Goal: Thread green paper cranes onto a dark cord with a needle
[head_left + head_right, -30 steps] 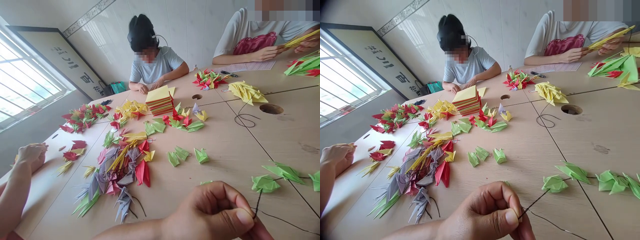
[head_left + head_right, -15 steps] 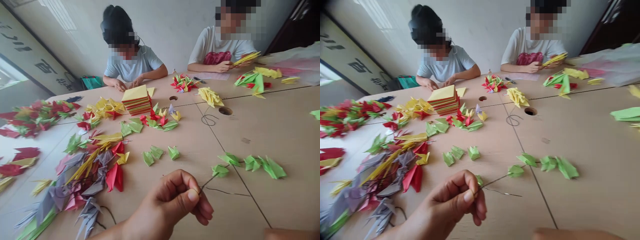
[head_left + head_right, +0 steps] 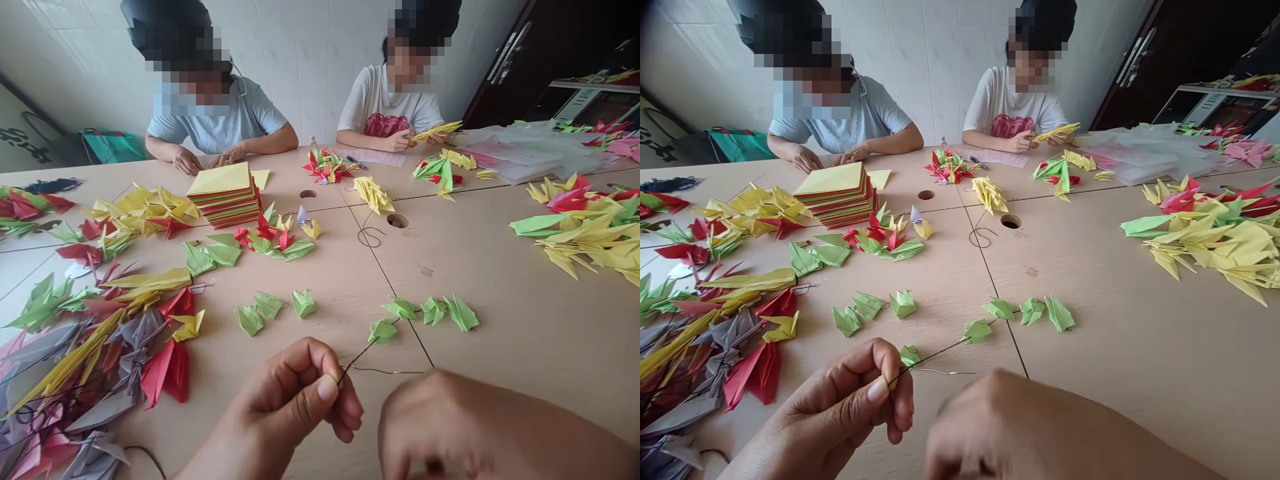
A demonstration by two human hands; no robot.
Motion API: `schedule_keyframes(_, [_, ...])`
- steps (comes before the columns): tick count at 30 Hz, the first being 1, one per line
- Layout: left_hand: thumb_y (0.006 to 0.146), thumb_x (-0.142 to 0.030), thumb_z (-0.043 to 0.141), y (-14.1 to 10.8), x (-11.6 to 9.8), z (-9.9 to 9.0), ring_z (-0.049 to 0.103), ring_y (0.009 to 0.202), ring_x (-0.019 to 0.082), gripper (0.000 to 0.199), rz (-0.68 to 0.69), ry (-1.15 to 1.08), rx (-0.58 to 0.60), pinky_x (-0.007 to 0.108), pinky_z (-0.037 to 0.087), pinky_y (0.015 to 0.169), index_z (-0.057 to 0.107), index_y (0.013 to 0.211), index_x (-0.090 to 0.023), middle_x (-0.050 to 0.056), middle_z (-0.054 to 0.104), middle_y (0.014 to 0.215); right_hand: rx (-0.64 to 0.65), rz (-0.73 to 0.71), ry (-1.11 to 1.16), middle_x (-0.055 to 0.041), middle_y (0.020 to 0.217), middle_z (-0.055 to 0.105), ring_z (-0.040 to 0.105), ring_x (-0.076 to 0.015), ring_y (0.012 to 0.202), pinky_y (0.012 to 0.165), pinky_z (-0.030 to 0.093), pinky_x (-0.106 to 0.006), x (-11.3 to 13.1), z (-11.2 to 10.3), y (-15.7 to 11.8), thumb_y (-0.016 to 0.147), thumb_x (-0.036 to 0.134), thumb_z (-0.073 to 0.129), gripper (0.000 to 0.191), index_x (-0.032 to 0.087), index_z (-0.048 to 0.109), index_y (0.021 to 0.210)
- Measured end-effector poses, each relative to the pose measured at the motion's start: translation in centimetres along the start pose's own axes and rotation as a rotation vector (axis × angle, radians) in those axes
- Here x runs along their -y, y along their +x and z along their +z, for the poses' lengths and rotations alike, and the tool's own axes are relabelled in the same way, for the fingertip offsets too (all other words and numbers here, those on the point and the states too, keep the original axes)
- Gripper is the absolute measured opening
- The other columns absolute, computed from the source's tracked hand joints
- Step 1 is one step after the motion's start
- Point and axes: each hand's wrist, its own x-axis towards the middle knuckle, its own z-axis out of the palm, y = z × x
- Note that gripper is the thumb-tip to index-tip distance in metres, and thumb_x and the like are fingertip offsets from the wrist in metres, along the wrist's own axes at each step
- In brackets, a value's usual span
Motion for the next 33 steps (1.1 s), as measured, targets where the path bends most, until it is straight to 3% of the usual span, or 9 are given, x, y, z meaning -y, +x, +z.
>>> schedule_keyframes(3, [0.086,-0.025,0.065,-0.2,0.2,0.0,0.058,0.067,0.010,0.014,-0.001,0.018,-0.008,0.021,0.046,0.066,0.062,0.077,-0.014,0.002,0.068,0.073,-0.340,0.057,0.024,0.0037,0.082,0.061,0.057,-0.0095,0.067,0.059,0.049,-0.020,-0.1,-0.7,0.5,0.090,0.029,0.056,0.002,0.028,0.057,0.091])
schedule_keyframes(5, [0.087,-0.025,0.063,-0.3,0.3,0.1,0.058,0.068,0.010,0.014,0.006,0.029,-0.036,0.021,0.046,0.067,0.062,0.078,-0.014,0.002,0.068,0.073,-0.511,0.058,0.003,0.0036,0.100,0.060,0.056,-0.0076,0.067,0.061,0.050,-0.019,-0.7,-0.5,1.0,0.088,0.031,0.059,0.015,0.032,0.055,0.102])
schedule_keyframes(6, [0.087,-0.024,0.063,-0.4,0.3,0.2,0.058,0.068,0.010,0.013,0.010,0.028,-0.051,0.021,0.046,0.067,0.062,0.079,-0.014,0.002,0.068,0.074,-0.535,0.042,-0.020,0.0033,0.112,0.058,0.057,-0.0061,0.068,0.064,0.051,-0.019,-1.0,-0.3,1.3,0.089,0.030,0.059,0.022,0.035,0.053,0.109])
schedule_keyframes(8, [0.087,-0.024,0.063,-0.4,0.3,0.2,0.057,0.068,0.010,0.012,0.017,0.017,-0.058,0.021,0.045,0.067,0.062,0.079,-0.015,0.002,0.068,0.073,-0.524,-0.003,-0.059,0.0031,0.128,0.052,0.059,-0.0039,0.070,0.069,0.052,-0.019,-1.4,0.0,1.8,0.090,0.027,0.058,0.030,0.038,0.051,0.117])
schedule_keyframes(9, [0.087,-0.024,0.063,-0.5,0.3,0.3,0.057,0.068,0.010,0.012,0.016,0.004,-0.059,0.021,0.045,0.067,0.063,0.079,-0.015,0.002,0.067,0.073,-0.513,-0.021,-0.075,0.0031,0.126,0.054,0.060,-0.0042,0.072,0.071,0.051,-0.019,-1.5,0.1,2.0,0.091,0.026,0.058,0.030,0.037,0.052,0.118])
schedule_keyframes(12, [0.087,-0.024,0.064,-0.5,0.3,0.2,0.057,0.067,0.010,0.012,0.010,-0.011,-0.038,0.021,0.045,0.067,0.063,0.079,-0.015,0.001,0.067,0.072,-0.453,-0.044,-0.081,0.0046,0.094,0.066,0.060,-0.0065,0.074,0.069,0.047,-0.018,-1.3,-0.1,2.4,0.094,0.025,0.052,0.013,0.029,0.061,0.102])
schedule_keyframes(15, [0.087,-0.024,0.063,-0.4,0.2,0.1,0.057,0.068,0.009,0.012,0.017,0.004,-0.046,0.020,0.044,0.067,0.063,0.079,-0.016,0.001,0.067,0.072,-0.387,-0.028,-0.062,0.0051,0.074,0.063,0.058,-0.0070,0.068,0.065,0.045,-0.019,-0.9,-0.4,2.5,0.097,0.026,0.045,0.022,0.025,0.063,0.086])
schedule_keyframes(21, [0.087,-0.026,0.064,0.0,0.1,-0.1,0.056,0.069,0.009,0.013,0.033,0.075,-0.027,0.020,0.044,0.067,0.062,0.078,-0.016,0.001,0.066,0.074,-0.506,0.047,-0.137,0.0051,0.067,0.058,0.053,-0.0080,0.061,0.057,0.040,-0.020,-0.9,-0.1,2.3,0.096,0.028,0.046,0.023,0.023,0.060,0.078])
schedule_keyframes(33, [0.081,-0.045,0.066,-0.2,0.0,-0.3,0.034,0.054,0.008,0.027,0.013,0.329,-0.193,0.019,0.028,0.052,0.059,0.081,-0.019,-0.007,0.044,0.056,-0.587,0.037,-0.154,0.0057,0.063,0.054,0.050,-0.0082,0.057,0.053,0.038,-0.019,-0.7,0.0,2.1,0.094,0.027,0.050,0.019,0.023,0.058,0.078])
